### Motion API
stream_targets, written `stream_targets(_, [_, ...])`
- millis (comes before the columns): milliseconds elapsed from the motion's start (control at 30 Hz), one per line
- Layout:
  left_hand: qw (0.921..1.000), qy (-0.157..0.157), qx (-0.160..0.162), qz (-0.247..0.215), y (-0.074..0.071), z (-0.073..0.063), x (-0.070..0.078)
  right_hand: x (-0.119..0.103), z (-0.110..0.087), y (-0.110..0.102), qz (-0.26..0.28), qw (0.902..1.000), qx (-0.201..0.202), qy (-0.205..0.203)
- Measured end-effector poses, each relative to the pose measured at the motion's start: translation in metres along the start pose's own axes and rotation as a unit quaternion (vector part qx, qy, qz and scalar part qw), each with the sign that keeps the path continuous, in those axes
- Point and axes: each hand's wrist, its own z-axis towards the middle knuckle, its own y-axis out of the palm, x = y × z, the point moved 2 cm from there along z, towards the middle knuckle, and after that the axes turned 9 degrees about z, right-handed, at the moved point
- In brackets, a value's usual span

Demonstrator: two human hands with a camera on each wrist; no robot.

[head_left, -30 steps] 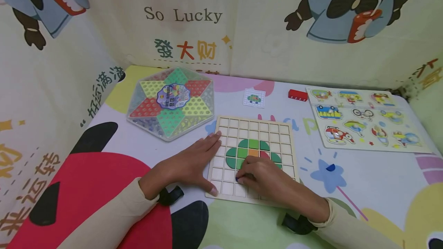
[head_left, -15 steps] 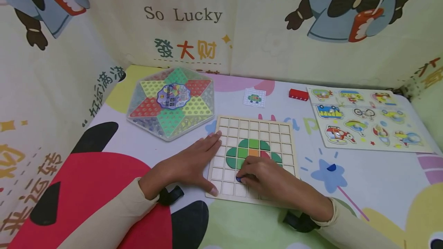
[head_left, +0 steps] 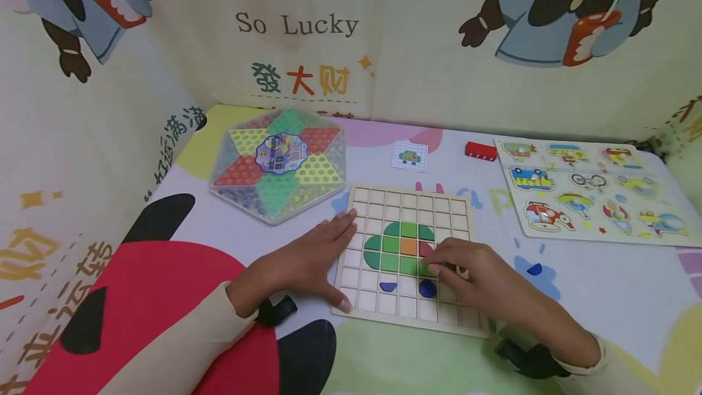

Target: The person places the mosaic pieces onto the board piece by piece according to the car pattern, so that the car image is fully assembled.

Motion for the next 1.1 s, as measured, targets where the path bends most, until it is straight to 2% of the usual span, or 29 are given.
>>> stream_targets(200, [1.0,-0.005,0.004,-0.002,0.0,-0.003,0.0,0.007,-0.018,-0.021,-0.039,0.9979,0.051,0.009])
stream_targets(367, [1.0,-0.002,0.005,-0.001,-0.004,-0.003,0.001,0.02,-0.036,-0.035,-0.085,0.9916,0.094,0.025])
stream_targets(533, [1.0,0.004,0.004,0.001,-0.007,-0.002,0.002,0.039,-0.052,-0.046,-0.123,0.9806,0.131,0.079])
stream_targets(733, [0.9998,0.019,0.001,0.0,-0.006,0.002,0.004,0.064,-0.081,-0.063,-0.159,0.9603,0.174,0.15])
stream_targets(900, [1.0,0.008,-0.004,0.004,-0.006,0.001,0.005,0.074,-0.096,-0.071,-0.148,0.9588,0.18,0.163])
stream_targets(1000, [1.0,0.004,-0.007,-0.001,-0.007,-0.001,0.004,0.078,-0.097,-0.072,-0.15,0.9586,0.178,0.164])
stream_targets(1100, [1.0,0.006,-0.006,-0.002,-0.007,-0.002,0.003,0.083,-0.097,-0.072,-0.151,0.9553,0.17,0.189])
